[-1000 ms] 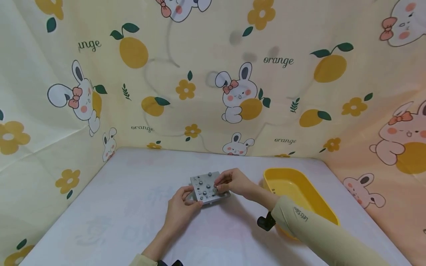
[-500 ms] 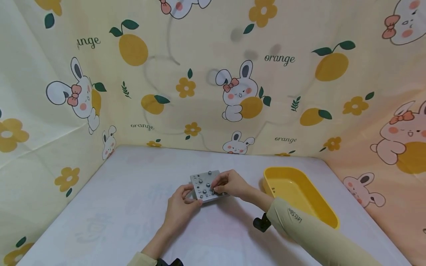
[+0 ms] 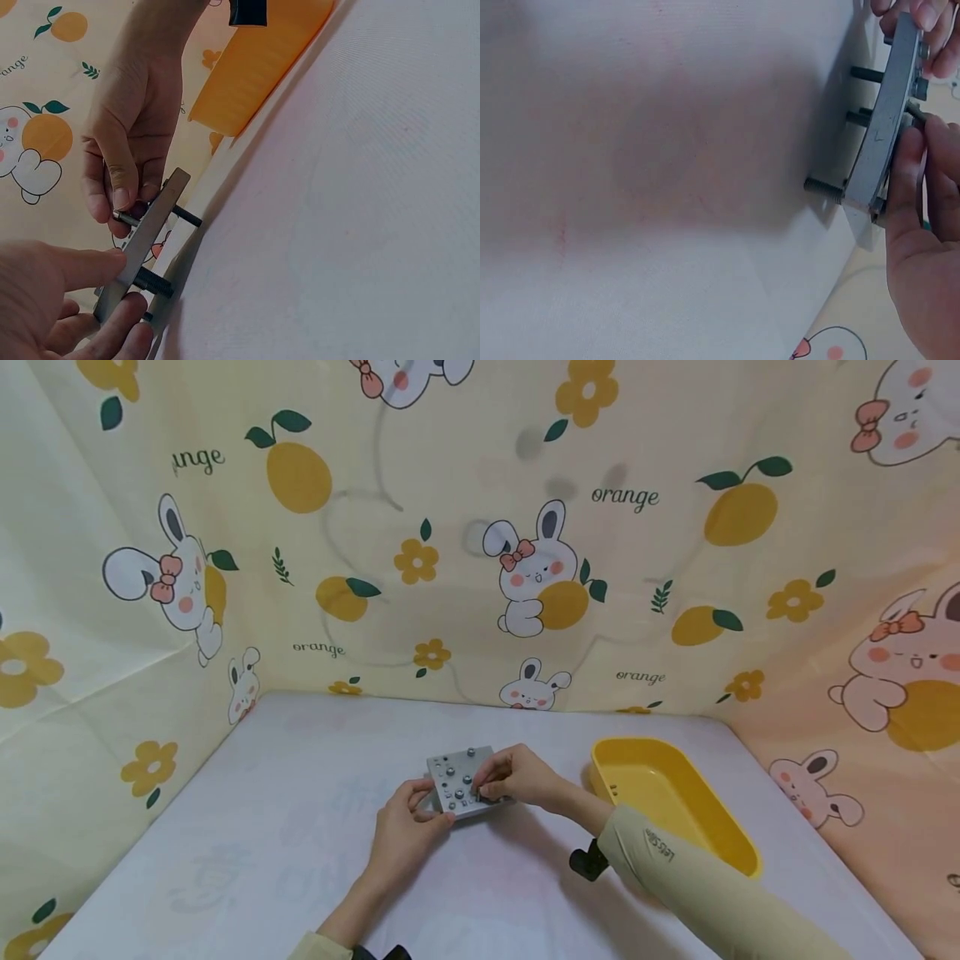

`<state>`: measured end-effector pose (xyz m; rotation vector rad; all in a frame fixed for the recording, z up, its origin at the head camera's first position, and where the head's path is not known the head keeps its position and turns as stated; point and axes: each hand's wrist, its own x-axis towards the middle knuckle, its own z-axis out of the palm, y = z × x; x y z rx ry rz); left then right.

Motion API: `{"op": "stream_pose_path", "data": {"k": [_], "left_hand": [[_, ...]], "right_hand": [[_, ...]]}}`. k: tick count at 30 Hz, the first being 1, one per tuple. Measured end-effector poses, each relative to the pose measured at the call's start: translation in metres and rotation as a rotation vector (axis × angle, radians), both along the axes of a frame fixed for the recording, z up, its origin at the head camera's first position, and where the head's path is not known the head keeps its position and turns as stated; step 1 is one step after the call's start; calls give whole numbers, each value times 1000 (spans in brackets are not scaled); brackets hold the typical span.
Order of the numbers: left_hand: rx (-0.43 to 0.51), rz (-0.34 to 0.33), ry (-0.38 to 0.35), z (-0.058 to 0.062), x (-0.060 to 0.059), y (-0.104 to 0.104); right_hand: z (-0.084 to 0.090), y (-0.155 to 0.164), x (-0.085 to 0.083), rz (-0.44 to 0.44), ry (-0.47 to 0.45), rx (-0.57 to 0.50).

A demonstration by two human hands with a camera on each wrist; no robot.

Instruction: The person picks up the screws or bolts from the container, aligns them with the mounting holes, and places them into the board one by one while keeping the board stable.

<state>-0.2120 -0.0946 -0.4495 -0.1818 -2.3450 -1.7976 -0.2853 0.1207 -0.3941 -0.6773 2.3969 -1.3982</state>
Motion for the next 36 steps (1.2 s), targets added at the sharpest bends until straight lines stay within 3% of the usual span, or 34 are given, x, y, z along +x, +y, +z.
{"op": "stream_pose_path", "data": {"k": [27, 36], "left_hand": [[2, 17, -28, -1, 1, 1], [4, 24, -9, 1, 1, 2]], "right_hand": [[-2, 2, -1, 30, 33, 38], [-4, 3, -3, 48, 41, -8]]}}
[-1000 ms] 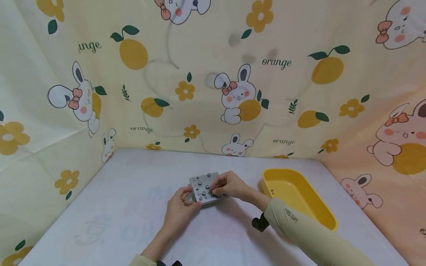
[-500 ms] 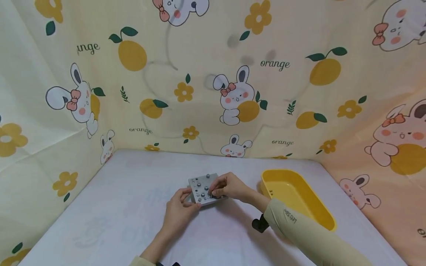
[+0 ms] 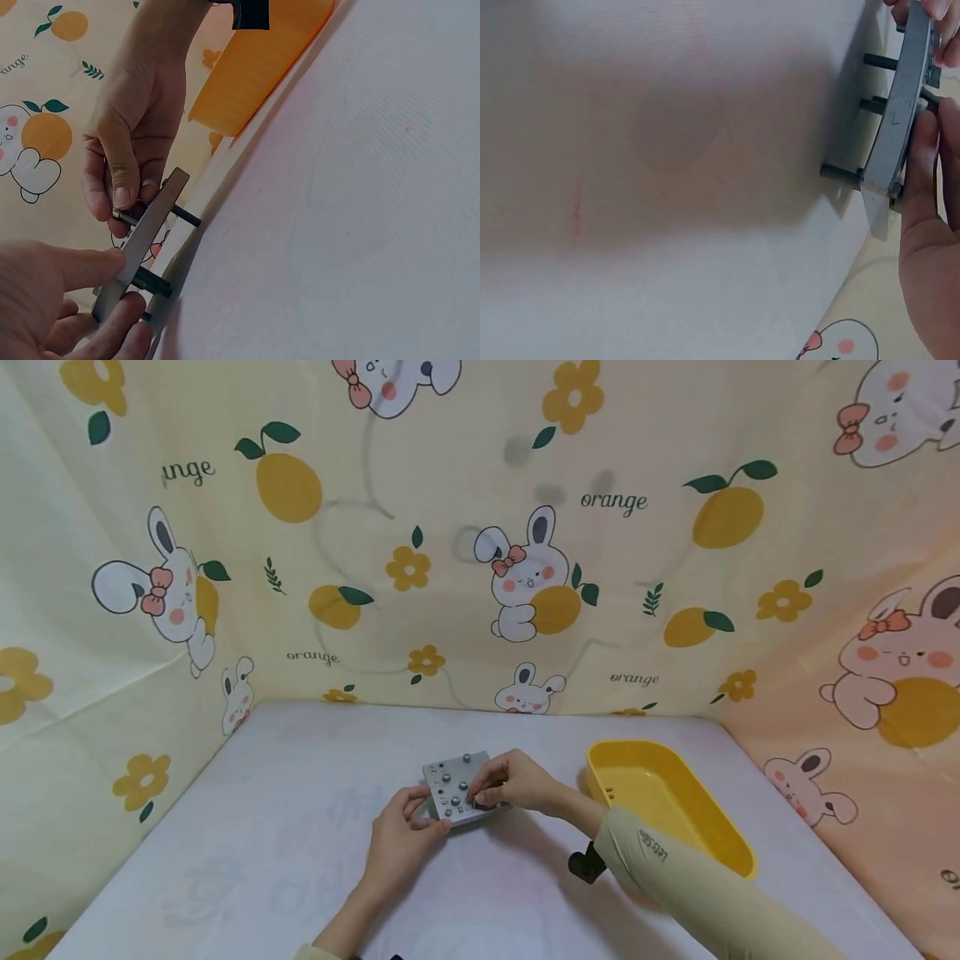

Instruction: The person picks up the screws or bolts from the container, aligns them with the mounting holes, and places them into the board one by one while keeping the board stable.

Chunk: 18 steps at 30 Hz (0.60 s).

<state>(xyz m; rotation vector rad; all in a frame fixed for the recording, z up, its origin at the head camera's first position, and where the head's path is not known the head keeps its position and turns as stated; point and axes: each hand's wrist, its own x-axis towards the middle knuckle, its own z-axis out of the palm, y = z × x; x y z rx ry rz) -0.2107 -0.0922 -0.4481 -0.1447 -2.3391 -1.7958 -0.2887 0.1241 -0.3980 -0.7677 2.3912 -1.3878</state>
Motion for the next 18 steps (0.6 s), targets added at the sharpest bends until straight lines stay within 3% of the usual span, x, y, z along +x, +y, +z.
{"op": "stream_pose_path", "data": {"k": [12, 18], "left_hand": [[-4, -5, -9, 2, -1, 0], [13, -16, -22, 1, 0, 1]], "right_hand": [[2, -3, 2, 7, 144, 138], [27, 6, 10, 4, 236, 198]]}}
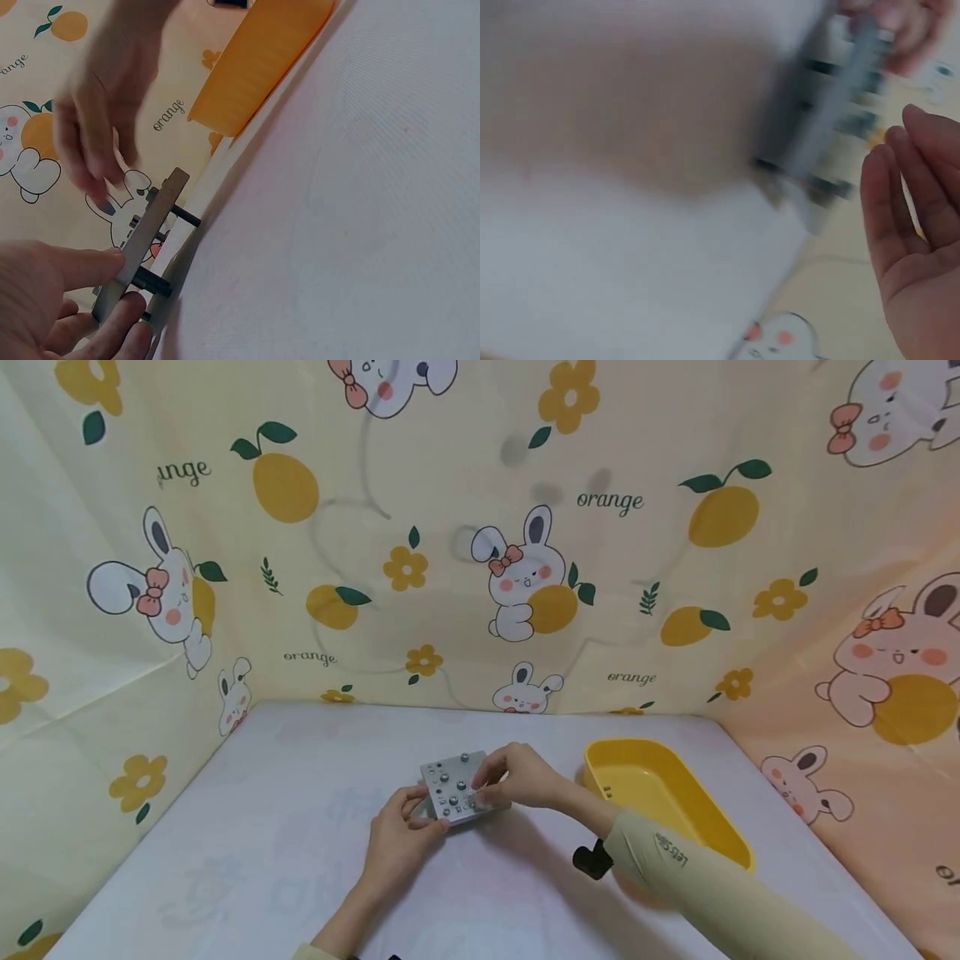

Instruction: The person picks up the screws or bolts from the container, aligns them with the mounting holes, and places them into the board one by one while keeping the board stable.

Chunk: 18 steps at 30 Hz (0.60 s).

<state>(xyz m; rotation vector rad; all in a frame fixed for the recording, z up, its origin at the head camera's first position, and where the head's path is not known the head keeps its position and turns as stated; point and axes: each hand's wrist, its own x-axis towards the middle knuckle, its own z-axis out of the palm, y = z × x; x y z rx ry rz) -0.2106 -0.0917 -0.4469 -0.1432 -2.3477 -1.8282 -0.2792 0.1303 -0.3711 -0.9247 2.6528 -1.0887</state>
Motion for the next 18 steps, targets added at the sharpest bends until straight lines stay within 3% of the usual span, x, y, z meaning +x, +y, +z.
{"op": "stream_pose_path", "data": {"k": [4, 10, 14, 18], "left_hand": [[2, -1, 5, -3, -1, -3], [-12, 3, -14, -5, 0, 1], [-22, 19, -28, -3, 0, 0], [-30, 21, -24, -3, 1, 0]], "right_hand": [[29, 19, 4, -60, 33, -54], [56, 83, 2, -271, -77, -213], [57, 128, -6, -357, -131, -251], [42, 163, -12, -386, -237, -238]]}}
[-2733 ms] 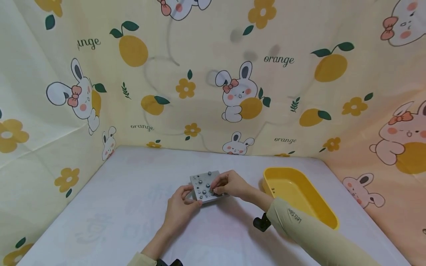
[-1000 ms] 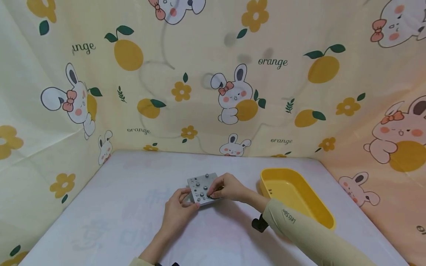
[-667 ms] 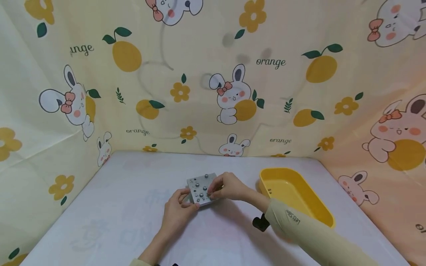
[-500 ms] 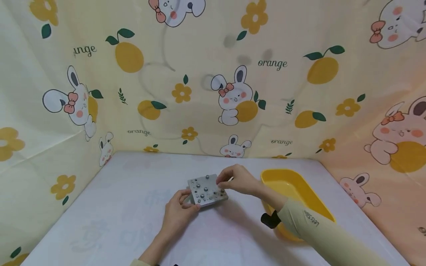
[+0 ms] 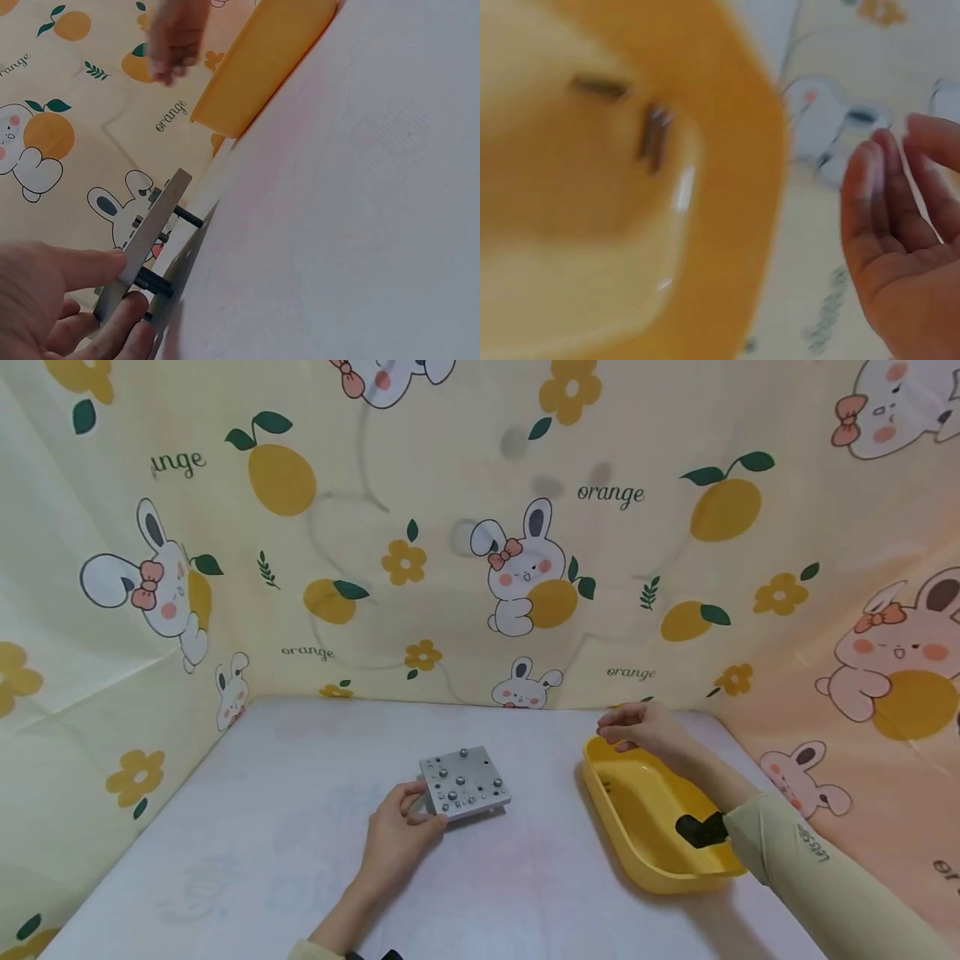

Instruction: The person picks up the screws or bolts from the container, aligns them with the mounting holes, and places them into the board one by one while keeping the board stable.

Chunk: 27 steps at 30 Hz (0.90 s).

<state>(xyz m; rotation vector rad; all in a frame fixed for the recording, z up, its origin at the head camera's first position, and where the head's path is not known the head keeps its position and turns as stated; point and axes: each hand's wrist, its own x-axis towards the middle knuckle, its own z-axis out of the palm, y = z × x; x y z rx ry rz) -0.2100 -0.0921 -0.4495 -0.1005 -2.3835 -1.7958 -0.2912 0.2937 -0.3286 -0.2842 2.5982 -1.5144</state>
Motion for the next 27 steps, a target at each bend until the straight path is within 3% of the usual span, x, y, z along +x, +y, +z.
{"op": "stream_pose_path", "data": {"k": [4, 8, 22, 27], "left_hand": [[10, -3, -13, 0, 0, -1], [31, -15, -20, 0, 0, -1], [25, -10, -3, 0, -2, -1], [23, -5, -3, 0, -2, -1]], "right_hand": [[-20, 20, -7, 38, -85, 95], [-41, 28, -11, 93, -105, 161], [-73, 21, -16, 236, -2, 148], [-81, 16, -19, 248, 25, 145]]}}
